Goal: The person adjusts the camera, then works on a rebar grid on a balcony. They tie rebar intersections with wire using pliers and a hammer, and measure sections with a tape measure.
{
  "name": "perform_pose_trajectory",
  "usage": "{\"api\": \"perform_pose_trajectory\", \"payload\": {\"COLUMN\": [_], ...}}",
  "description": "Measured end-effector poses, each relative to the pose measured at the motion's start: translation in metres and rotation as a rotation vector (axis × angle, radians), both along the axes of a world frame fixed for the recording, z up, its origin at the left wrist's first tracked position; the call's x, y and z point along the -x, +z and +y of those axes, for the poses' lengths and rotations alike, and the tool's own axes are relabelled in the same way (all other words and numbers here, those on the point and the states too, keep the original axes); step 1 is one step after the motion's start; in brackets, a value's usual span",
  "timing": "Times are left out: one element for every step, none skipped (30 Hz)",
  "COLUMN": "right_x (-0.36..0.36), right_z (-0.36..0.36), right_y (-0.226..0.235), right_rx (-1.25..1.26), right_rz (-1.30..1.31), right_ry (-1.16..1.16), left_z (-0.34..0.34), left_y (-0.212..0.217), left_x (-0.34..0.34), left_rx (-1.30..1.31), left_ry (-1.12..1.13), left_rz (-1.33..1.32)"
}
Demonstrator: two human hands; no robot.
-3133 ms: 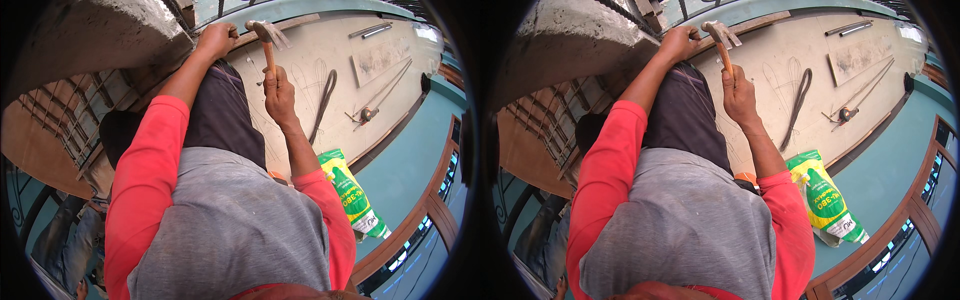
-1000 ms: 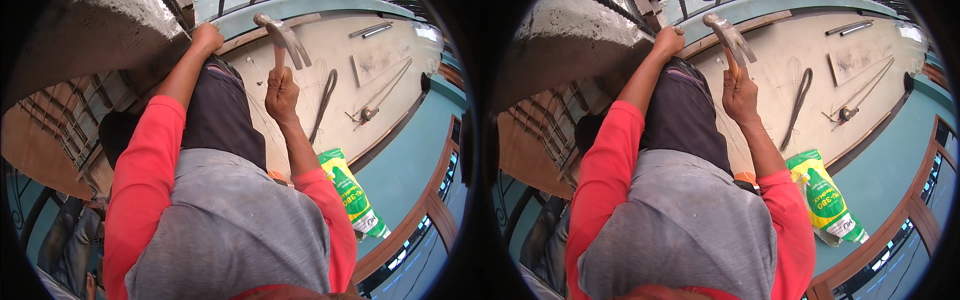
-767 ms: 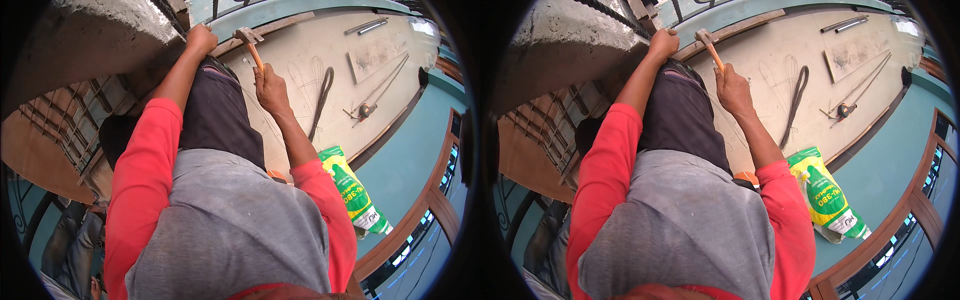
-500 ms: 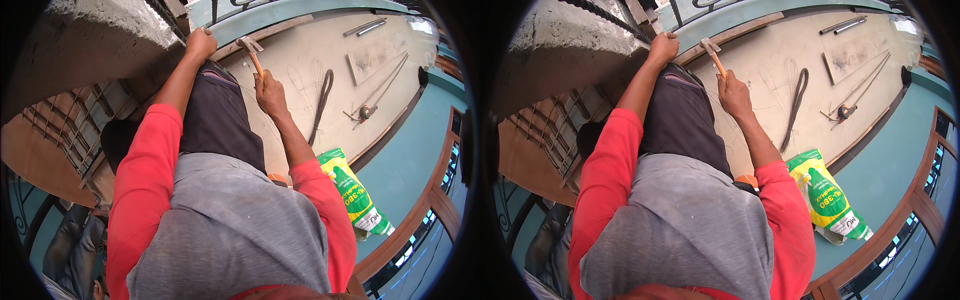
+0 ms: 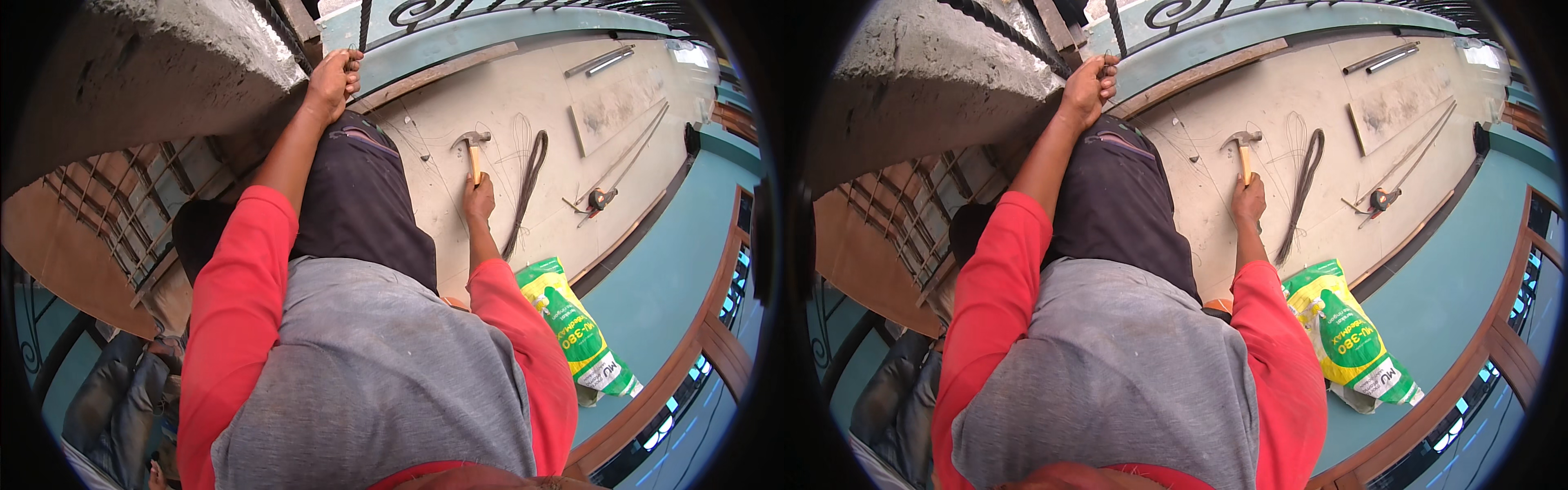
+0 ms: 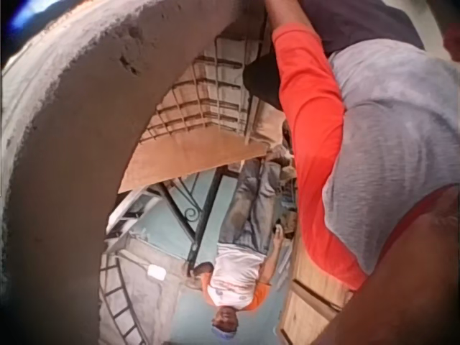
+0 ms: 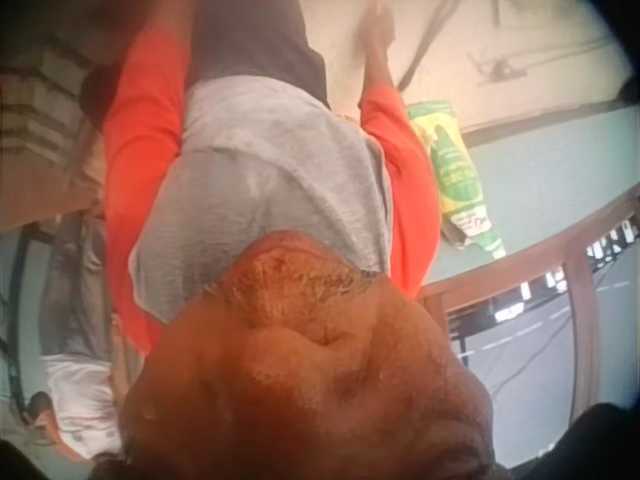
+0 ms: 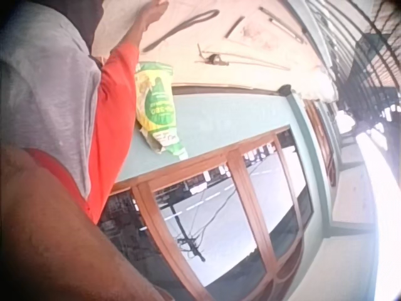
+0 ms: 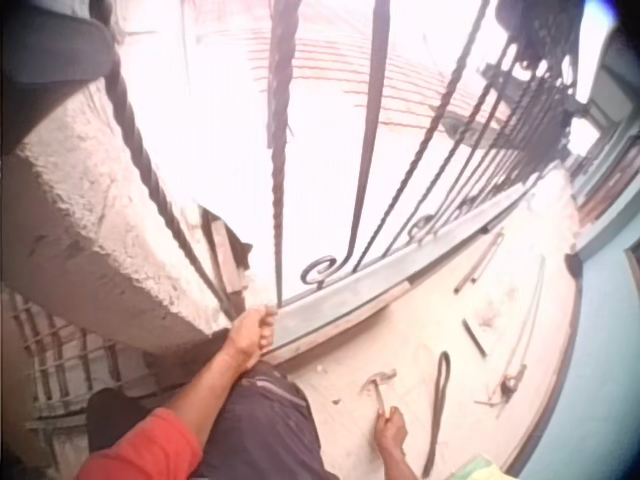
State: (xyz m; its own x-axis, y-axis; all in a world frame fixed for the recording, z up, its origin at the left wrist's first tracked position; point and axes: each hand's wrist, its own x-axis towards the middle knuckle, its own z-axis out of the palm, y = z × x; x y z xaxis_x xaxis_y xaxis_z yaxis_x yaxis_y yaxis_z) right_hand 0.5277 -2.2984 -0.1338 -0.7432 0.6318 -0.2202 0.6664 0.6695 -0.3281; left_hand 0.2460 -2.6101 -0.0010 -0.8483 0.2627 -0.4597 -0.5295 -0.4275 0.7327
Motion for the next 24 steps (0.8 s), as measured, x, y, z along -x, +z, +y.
{"api": "perform_pose_trajectory", "payload": {"right_x": [-0.001, 0.000, 0.002, 0.005, 0.007, 0.011, 0.017, 0.027, 0.041, 0.060, 0.083, 0.104, 0.123, 0.139, 0.146, 0.148, 0.147, 0.146, 0.143, 0.138, 0.135, 0.134, 0.130, 0.127], "right_z": [0.000, -0.003, -0.005, -0.006, -0.003, 0.002, 0.011, 0.018, 0.023, 0.027, 0.024, 0.016, -0.001, -0.023, -0.048, -0.072, -0.091, -0.106, -0.113, -0.121, -0.125, -0.125, -0.123, -0.122], "right_y": [-0.003, -0.002, -0.002, -0.001, 0.000, 0.005, 0.011, 0.022, 0.038, 0.060, 0.089, 0.122, 0.156, 0.183, 0.199, 0.210, 0.216, 0.220, 0.220, 0.215, 0.209, 0.204, 0.200, 0.193], "right_rx": [0.015, 0.039, 0.063, 0.087, 0.107, 0.055, 0.003, -0.049, -0.127, -0.204, -0.172, -0.140, -0.054, 0.026, 0.192, 0.357, 0.541, 0.725, 0.717, 0.717, 0.717, 0.712, 0.707, 0.701], "right_rz": [0.001, -0.010, -0.022, -0.033, -0.072, -0.182, -0.293, -0.403, -0.333, -0.263, -0.049, 0.162, 0.279, 0.394, 0.446, 0.502, 0.412, 0.315, 0.316, 0.317, 0.317, 0.288, 0.252, 0.217], "right_ry": [0.001, -0.006, -0.014, -0.022, -0.041, 0.011, 0.062, 0.117, 0.136, 0.157, 0.213, 0.269, 0.413, 0.552, 0.621, 0.687, 0.689, 0.690, 0.655, 0.626, 0.597, 0.613, 0.621, 0.628], "left_z": [-0.001, -0.002, -0.002, 0.000, 0.006, 0.012, 0.017, 0.022, 0.026, 0.027, 0.029, 0.030, 0.029, 0.033, 0.036, 0.039, 0.041, 0.041, 0.040, 0.037, 0.030, 0.025, 0.021, 0.019], "left_y": [-0.003, -0.004, -0.005, -0.007, -0.004, 0.001, 0.006, 0.012, 0.017, 0.020, 0.024, 0.026, 0.026, 0.030, 0.035, 0.040, 0.039, 0.039, 0.039, 0.036, 0.031, 0.028, 0.027, 0.026], "left_x": [0.002, 0.003, 0.003, 0.001, -0.002, -0.005, -0.007, -0.010, -0.013, -0.014, -0.014, -0.017, -0.016, -0.019, -0.021, -0.020, -0.019, -0.019, -0.021, -0.022, -0.022, -0.020, -0.023, -0.026], "left_rx": [-0.038, -0.077, -0.115, -0.114, -0.116, -0.119, -0.128, -0.136, -0.144, -0.163, -0.181, -0.200, -0.245, -0.256, -0.271, -0.286, -0.326, -0.319, -0.313, -0.300, -0.340, -0.326, -0.312, -0.298], "left_ry": [0.009, 0.015, 0.021, 0.037, 0.047, 0.059, 0.060, 0.063, 0.065, 0.065, 0.066, 0.069, 0.064, 0.090, 0.115, 0.140, 0.184, 0.201, 0.218, 0.244, 0.251, 0.258, 0.263, 0.266], "left_rz": [-0.009, -0.020, -0.032, -0.030, -0.029, -0.026, -0.039, -0.050, -0.068, -0.067, -0.064, -0.065, -0.062, -0.065, -0.062, -0.054, -0.049, -0.059, -0.069, -0.076, -0.087, -0.094, -0.110, -0.126]}}
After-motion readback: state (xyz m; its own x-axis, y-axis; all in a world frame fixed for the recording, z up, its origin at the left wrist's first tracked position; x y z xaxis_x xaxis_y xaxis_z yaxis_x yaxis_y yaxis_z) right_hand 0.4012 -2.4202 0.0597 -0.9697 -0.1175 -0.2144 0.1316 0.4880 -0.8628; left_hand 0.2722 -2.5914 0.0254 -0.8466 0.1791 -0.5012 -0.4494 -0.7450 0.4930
